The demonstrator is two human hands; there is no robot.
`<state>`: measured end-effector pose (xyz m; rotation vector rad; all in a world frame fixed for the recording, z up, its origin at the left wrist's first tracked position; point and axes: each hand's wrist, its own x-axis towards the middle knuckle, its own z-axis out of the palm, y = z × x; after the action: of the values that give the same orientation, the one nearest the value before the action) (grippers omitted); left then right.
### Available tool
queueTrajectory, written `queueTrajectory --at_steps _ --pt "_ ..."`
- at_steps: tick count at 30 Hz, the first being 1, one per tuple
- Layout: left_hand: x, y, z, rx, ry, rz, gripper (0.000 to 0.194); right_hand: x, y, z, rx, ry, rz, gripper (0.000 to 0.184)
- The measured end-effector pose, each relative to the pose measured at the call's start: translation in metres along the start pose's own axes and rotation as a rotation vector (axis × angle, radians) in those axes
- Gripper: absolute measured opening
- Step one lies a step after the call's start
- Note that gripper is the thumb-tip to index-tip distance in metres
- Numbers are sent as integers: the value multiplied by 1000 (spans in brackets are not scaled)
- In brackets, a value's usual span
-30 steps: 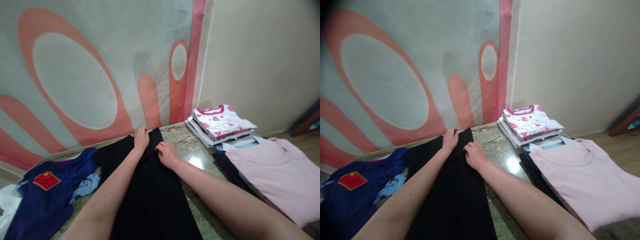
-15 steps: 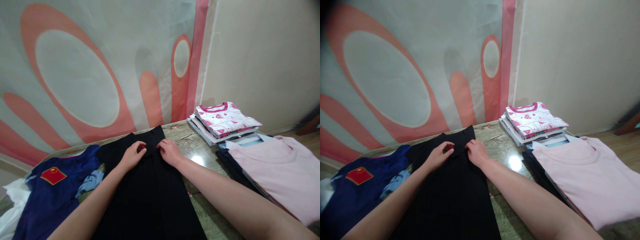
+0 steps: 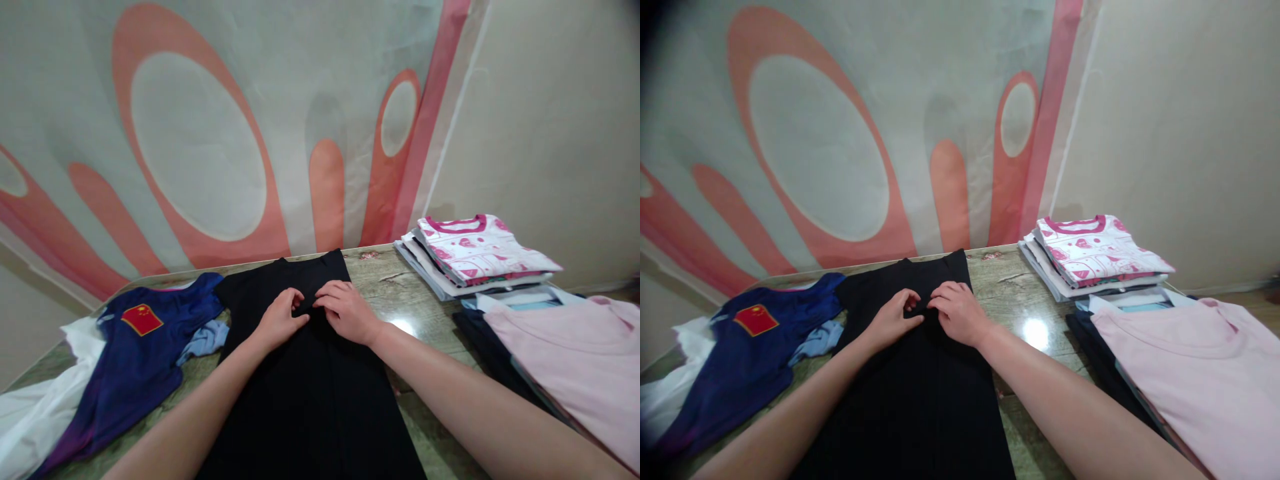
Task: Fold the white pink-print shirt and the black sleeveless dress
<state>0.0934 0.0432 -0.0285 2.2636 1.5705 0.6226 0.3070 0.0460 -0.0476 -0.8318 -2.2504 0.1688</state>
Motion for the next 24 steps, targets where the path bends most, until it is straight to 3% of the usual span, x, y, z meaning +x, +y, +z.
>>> queueTrajectory --at_steps 5,13,17,20,24 --pt "0 -5 -1 -66 -29 -17 34 -2 -7 6 -46 -110 -27 32" --pt "-1 0 -2 -47 -47 -56 38 0 -1 9 34 -65 27 46" --pt "-2 8 3 45 31 -90 44 -1 0 10 40 -91 24 47" --pt "-2 15 10 170 121 -88 34 -1 0 9 46 -89 15 47" --pt "-1 22 15 320 132 -70 31 0 -2 8 48 -86 11 46"
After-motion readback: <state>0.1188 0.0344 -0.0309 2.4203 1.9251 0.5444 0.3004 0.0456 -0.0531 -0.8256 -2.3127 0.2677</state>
